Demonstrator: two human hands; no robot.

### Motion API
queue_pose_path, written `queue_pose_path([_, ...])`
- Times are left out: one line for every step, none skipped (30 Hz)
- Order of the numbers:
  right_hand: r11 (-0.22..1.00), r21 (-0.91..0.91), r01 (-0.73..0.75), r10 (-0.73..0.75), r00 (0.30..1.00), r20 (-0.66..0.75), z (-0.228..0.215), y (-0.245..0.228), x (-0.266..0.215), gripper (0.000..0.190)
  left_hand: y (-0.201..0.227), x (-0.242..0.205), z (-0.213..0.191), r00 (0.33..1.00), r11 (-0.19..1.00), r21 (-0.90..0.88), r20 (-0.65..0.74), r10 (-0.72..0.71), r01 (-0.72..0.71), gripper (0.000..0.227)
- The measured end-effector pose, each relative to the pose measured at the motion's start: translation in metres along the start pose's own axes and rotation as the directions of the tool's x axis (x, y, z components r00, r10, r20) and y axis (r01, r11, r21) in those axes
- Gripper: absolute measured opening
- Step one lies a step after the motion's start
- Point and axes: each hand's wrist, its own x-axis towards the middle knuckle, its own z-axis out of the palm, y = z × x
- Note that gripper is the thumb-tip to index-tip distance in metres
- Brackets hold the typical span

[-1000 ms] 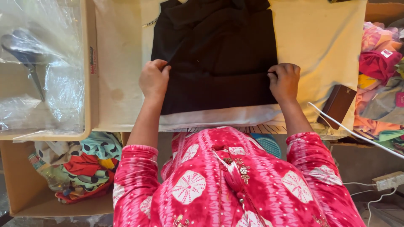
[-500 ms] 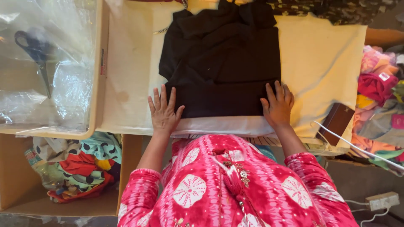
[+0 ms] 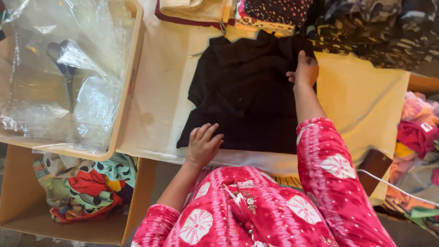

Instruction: Folding and stacking various clothing items on a table.

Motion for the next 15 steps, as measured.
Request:
queue_pose_path([0.995, 0.022, -0.101, 0.101, 0.995, -0.018, 0.007, -0.008, 0.006, 0.044, 0.002, 0.006, 0.0, 1.0, 0.999, -0.048, -0.004, 0.014, -0.014, 0.021])
queue_pose_path([0.995, 0.021, -0.097, 0.098, 0.995, -0.011, 0.013, 0.006, 0.024, 0.044, 0.001, 0.011, 0.001, 1.0, 0.999, -0.043, -0.007, 0.009, -0.01, 0.021])
queue_pose_path([0.996, 0.037, -0.086, 0.086, 0.996, 0.019, 0.017, 0.02, 0.041, 0.04, 0.001, 0.015, 0.002, 1.0, 0.995, -0.095, 0.001, -0.019, 0.019, 0.02])
queue_pose_path([0.996, 0.052, -0.076, 0.074, 0.996, 0.049, 0.022, 0.034, 0.059, 0.041, 0.001, 0.02, 0.003, 0.999, 0.988, -0.147, 0.01, -0.048, 0.049, 0.019])
queue_pose_path([0.996, 0.054, -0.074, 0.071, 0.996, 0.05, 0.024, 0.038, 0.063, 0.041, 0.0, 0.022, 0.005, 0.999, 0.988, -0.145, 0.007, -0.048, 0.048, 0.019])
queue_pose_path([0.998, 0.011, -0.063, 0.062, 0.992, 0.114, 0.026, 0.042, 0.066, 0.032, -0.001, 0.024, 0.006, 0.999, 0.984, -0.17, 0.018, -0.051, 0.054, 0.02])
queue_pose_path([0.998, -0.033, -0.05, 0.055, 0.983, 0.174, 0.026, 0.046, 0.07, 0.025, -0.001, 0.026, 0.008, 0.998, 0.978, -0.198, 0.03, -0.054, 0.059, 0.021])
queue_pose_path([0.998, -0.034, -0.048, 0.053, 0.983, 0.174, 0.027, 0.035, 0.064, 0.025, -0.001, 0.027, 0.013, 0.998, 0.978, -0.199, 0.029, -0.055, 0.059, 0.021])
queue_pose_path([0.998, 0.057, -0.033, 0.021, 0.98, 0.2, 0.027, 0.026, 0.057, 0.024, 0.0, 0.028, 0.016, 0.999, 0.98, -0.197, 0.037, 0.011, -0.003, 0.024])
queue_pose_path([0.989, 0.148, -0.02, -0.014, 0.975, 0.223, 0.027, 0.017, 0.049, 0.023, 0.001, 0.028, 0.021, 0.996, 0.978, -0.197, 0.046, 0.076, -0.065, 0.027])
queue_pose_path([0.989, 0.147, -0.024, -0.009, 0.975, 0.221, 0.022, 0.008, 0.043, 0.023, 0.004, 0.03, 0.026, 0.996, 0.978, -0.199, 0.05, 0.076, -0.064, 0.027])
queue_pose_path([0.943, 0.331, -0.022, -0.119, 0.909, 0.399, 0.016, -0.001, 0.037, 0.019, 0.007, 0.032, 0.031, 0.985, 0.973, -0.19, 0.081, 0.152, -0.134, 0.031])
queue_pose_path([0.864, 0.5, -0.061, -0.254, 0.804, 0.537, 0.011, -0.011, 0.031, 0.015, 0.01, 0.035, 0.035, 0.967, 0.962, -0.181, 0.112, 0.227, -0.205, 0.036])
queue_pose_path([0.864, 0.5, -0.063, -0.251, 0.806, 0.536, -0.009, -0.035, -0.003, 0.015, 0.013, 0.038, 0.038, 0.967, 0.961, -0.183, 0.115, 0.228, -0.205, 0.036])
queue_pose_path([0.816, 0.558, -0.153, -0.325, 0.676, 0.661, -0.03, -0.061, -0.036, 0.024, 0.016, 0.042, 0.041, 0.955, 0.957, -0.19, 0.161, 0.25, -0.219, 0.041])
